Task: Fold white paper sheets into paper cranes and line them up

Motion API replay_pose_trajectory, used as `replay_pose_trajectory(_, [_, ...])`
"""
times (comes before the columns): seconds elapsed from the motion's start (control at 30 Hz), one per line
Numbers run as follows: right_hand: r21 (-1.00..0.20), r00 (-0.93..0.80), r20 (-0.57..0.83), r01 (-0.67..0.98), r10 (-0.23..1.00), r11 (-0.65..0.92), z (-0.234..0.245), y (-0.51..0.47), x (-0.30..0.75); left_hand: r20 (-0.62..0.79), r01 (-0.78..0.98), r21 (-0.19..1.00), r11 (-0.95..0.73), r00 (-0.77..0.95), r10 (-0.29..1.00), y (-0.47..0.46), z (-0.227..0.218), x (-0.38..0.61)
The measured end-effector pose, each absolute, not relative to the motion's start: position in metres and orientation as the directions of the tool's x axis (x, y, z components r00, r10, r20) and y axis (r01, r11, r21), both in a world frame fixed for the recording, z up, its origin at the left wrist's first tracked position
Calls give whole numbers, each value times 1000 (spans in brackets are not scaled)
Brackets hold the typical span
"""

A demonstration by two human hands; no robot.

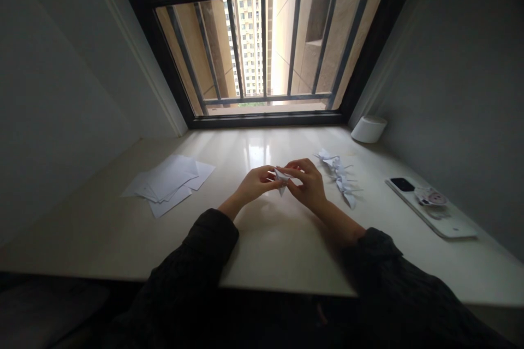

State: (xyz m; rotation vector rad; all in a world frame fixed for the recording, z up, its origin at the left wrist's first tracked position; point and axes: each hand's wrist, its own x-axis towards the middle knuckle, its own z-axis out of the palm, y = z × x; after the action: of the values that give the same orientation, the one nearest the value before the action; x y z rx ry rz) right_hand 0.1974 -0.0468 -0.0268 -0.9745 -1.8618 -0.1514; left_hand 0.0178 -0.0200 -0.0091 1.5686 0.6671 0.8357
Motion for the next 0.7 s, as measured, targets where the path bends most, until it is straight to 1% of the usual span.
replay_pose_trajectory(0.17, [-371,-115,816,648,567,665,-27,-46,199,143,-23,987,-158,564,814,-18,-7,15])
replay_pose_trajectory(0.47, [-439,-143,791,545,595,715,-20,-43,203,145,40,980,-197,536,831,-8,-3,2])
replay_pose_trajectory(0.57, [-485,-70,788,541,611,687,-21,-44,203,144,61,976,-210,545,826,-8,-3,1])
replay_pose_trajectory(0.7, [-576,56,748,550,661,605,-23,-45,204,112,97,976,-195,543,832,-8,-7,0])
